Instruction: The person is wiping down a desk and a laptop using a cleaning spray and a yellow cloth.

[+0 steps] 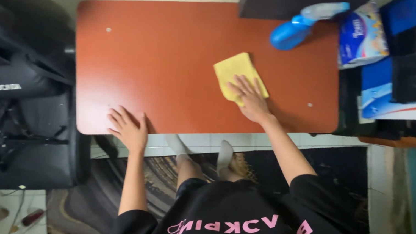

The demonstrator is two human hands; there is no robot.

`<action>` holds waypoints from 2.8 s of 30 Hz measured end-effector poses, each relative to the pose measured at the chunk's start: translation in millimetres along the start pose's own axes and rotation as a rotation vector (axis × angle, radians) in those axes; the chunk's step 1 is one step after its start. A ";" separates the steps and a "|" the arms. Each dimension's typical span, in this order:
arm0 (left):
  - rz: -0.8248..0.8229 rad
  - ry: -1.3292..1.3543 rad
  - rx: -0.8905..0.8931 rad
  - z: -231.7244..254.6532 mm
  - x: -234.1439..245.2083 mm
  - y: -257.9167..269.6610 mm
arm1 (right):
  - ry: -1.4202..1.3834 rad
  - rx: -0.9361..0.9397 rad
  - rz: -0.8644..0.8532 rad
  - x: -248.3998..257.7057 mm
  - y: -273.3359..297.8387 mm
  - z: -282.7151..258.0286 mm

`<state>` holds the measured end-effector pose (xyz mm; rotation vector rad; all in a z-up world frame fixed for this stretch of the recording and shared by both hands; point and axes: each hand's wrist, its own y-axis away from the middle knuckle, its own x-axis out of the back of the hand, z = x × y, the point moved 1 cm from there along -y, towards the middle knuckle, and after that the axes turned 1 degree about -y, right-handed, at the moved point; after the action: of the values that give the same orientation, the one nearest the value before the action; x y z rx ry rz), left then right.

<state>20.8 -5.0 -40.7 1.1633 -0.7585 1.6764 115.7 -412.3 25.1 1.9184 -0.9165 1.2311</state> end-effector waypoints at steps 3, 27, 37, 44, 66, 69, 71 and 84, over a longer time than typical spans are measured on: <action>0.084 0.066 0.047 21.8 -5.0 3.3 | -0.008 -0.172 0.099 -2.2 62.8 53.3; -0.226 -0.045 -0.188 176.0 -14.1 2.7 | -0.005 -0.441 0.424 16.1 38.7 256.2; -0.253 -0.046 -0.168 175.6 -8.2 5.4 | -0.017 -0.511 0.360 -4.6 112.6 193.1; -0.218 -0.081 -0.219 171.4 -5.0 4.8 | -0.017 -0.710 0.458 -51.0 155.3 110.7; 0.136 0.083 0.023 -95.1 85.2 -19.9 | -2.153 -0.686 0.401 -19.3 2.0 -42.2; 0.306 0.215 0.183 -144.3 68.5 -36.1 | -1.782 -0.529 0.658 0.5 -24.5 -19.2; 0.304 0.394 0.130 -164.4 59.9 -48.5 | -1.227 -0.648 0.665 9.7 -50.9 -31.0; 0.033 0.690 0.391 -172.1 54.1 -65.6 | -0.250 -0.138 0.448 -116.7 -169.8 -239.9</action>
<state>13.0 186.3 -53.6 0.7254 -0.0163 2.1312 111.5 -101.3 -32.1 1.8397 -1.5870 1.1441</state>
